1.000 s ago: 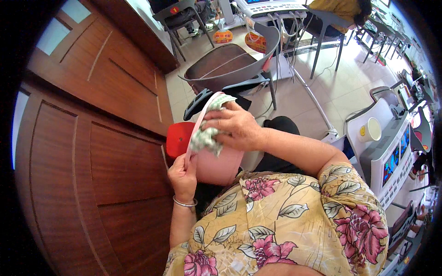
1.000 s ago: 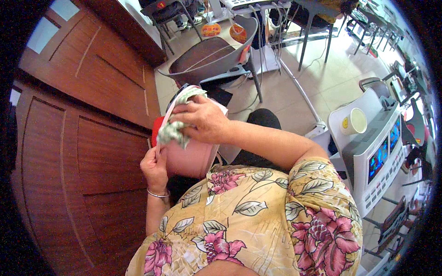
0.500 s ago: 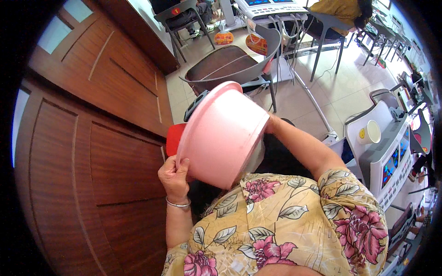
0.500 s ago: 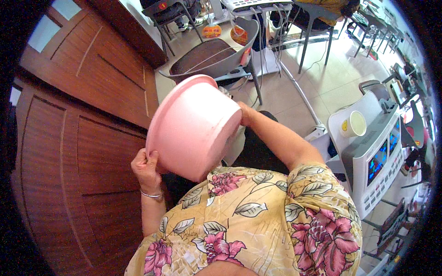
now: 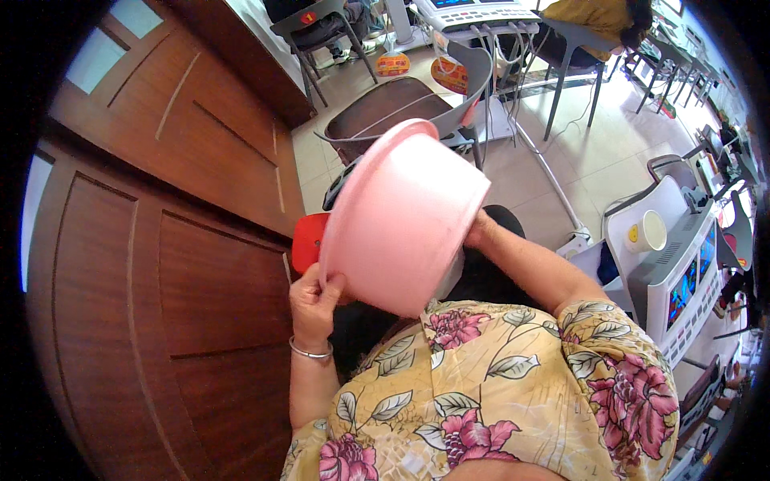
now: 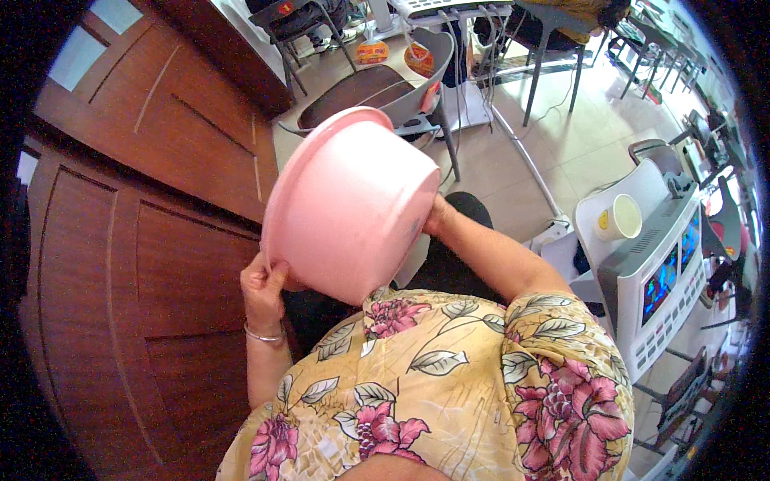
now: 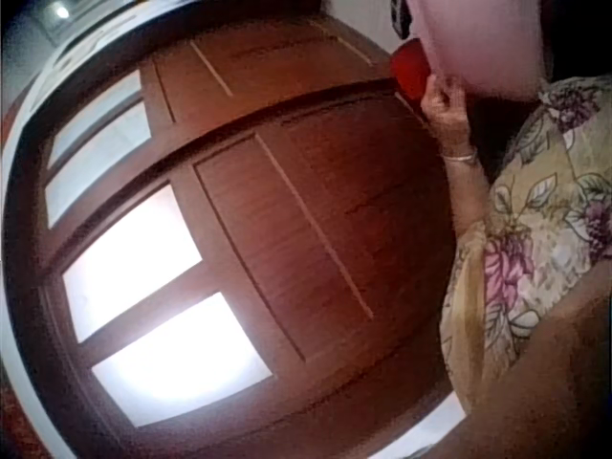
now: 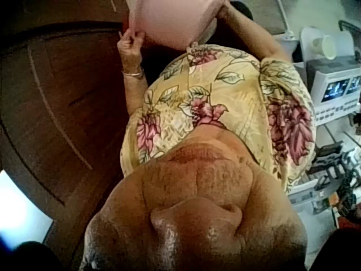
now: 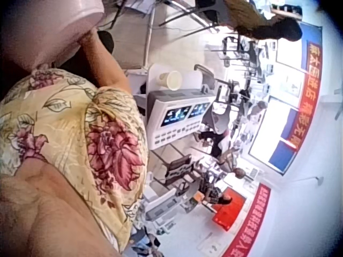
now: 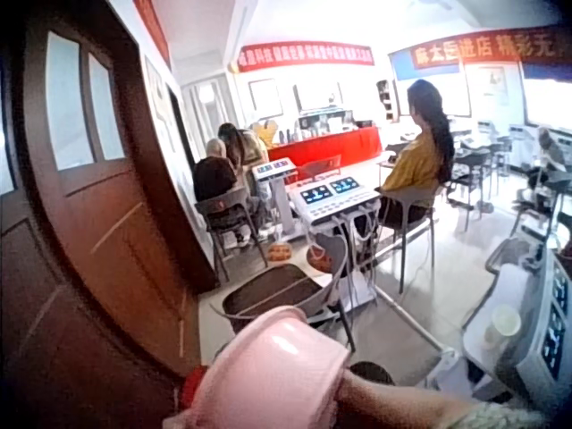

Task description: The person cleans a pink plastic basin by wiping the interior and exterior surfaces with a cloth.

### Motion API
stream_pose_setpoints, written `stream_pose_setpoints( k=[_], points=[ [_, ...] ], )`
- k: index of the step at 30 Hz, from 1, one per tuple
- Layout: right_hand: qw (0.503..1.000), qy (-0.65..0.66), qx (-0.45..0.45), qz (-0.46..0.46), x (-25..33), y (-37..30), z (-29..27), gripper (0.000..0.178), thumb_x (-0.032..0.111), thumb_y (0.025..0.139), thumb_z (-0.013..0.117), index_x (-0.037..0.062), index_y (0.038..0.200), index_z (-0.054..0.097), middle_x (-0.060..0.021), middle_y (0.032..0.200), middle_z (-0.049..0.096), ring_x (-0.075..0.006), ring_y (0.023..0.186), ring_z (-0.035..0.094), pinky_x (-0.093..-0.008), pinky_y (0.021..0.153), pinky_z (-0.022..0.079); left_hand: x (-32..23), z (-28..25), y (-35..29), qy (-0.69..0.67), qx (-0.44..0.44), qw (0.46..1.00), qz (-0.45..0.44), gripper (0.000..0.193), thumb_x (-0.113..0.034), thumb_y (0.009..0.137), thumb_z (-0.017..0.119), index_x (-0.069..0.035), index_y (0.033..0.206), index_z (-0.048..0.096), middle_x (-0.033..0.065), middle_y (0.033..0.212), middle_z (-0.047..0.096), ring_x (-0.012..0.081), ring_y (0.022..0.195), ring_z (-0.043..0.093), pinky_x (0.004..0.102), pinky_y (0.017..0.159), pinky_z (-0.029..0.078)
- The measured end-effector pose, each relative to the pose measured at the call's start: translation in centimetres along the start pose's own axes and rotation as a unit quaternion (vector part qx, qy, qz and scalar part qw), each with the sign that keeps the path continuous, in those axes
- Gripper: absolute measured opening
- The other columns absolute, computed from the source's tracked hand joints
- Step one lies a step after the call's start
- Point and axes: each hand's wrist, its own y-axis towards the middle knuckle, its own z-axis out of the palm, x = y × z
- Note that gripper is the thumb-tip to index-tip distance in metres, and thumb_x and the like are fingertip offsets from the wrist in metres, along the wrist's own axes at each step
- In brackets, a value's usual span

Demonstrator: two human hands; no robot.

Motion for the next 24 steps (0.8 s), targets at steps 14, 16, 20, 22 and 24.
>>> stream_pose_setpoints(
  k=[14, 16, 20, 22, 24],
  points=[
    [0.983, -0.162, -0.039, -0.075, 3.4, 0.6, -0.3, 0.04, 0.026, 0.092, 0.055, 0.0025, 0.125, 0.055, -0.0126, 0.117, 0.063, -0.0209, 0.102, 0.064, -0.0374, 0.087, 0.052, -2.7, 1.8, 0.0, 0.118, 0.062, 0.991, -0.011, 0.016, -0.009, 0.087, 0.066, 0.003, 0.097, 0.062, -0.0006, 0.077, 0.06, 0.0059, 0.068, 0.05, 0.0217, 0.063, 0.043],
    [0.98, -0.171, -0.073, -0.071, 4.0, 1.2, -2.8, 0.038, 0.023, 0.092, 0.054, 0.0006, 0.123, 0.056, -0.0137, 0.116, 0.063, -0.0211, 0.101, 0.064, -0.038, 0.086, 0.052, -3.3, 2.1, 0.7, 0.132, 0.058, 0.99, -0.003, 0.016, -0.009, 0.087, 0.066, 0.003, 0.097, 0.062, 0.0002, 0.078, 0.061, 0.0061, 0.069, 0.051, 0.022, 0.064, 0.044],
    [0.957, -0.232, -0.154, -0.083, 3.4, 0.7, -0.2, 0.033, 0.017, 0.091, 0.052, -0.0024, 0.116, 0.059, -0.0146, 0.111, 0.065, -0.022, 0.096, 0.065, -0.0384, 0.083, 0.052, -3.3, 2.1, 1.8, 0.135, 0.045, 0.99, -0.013, 0.018, -0.009, 0.088, 0.065, 0.004, 0.099, 0.063, 0.0022, 0.084, 0.063, 0.0084, 0.075, 0.054, 0.0239, 0.071, 0.046],
    [0.958, -0.23, -0.134, -0.105, 3.7, 1.1, -0.4, 0.032, 0.018, 0.09, 0.055, -0.0039, 0.114, 0.06, -0.0147, 0.106, 0.066, -0.0236, 0.093, 0.066, -0.0386, 0.081, 0.053, -3.3, 2.0, 2.0, 0.114, 0.043, 0.992, -0.024, 0.018, -0.01, 0.088, 0.064, 0.004, 0.1, 0.063, 0.0026, 0.085, 0.064, 0.0086, 0.075, 0.055, 0.0242, 0.071, 0.046],
    [0.951, -0.257, -0.127, -0.118, 3.8, 0.7, 0.8, 0.032, 0.018, 0.089, 0.058, -0.0044, 0.112, 0.061, -0.0141, 0.103, 0.066, -0.023, 0.091, 0.067, -0.0382, 0.08, 0.054, -3.2, 1.7, 2.1, 0.083, 0.047, 0.995, -0.039, 0.017, -0.01, 0.089, 0.064, 0.004, 0.099, 0.063, 0.0025, 0.082, 0.064, 0.0072, 0.073, 0.055, 0.0233, 0.067, 0.046]
  ],
)
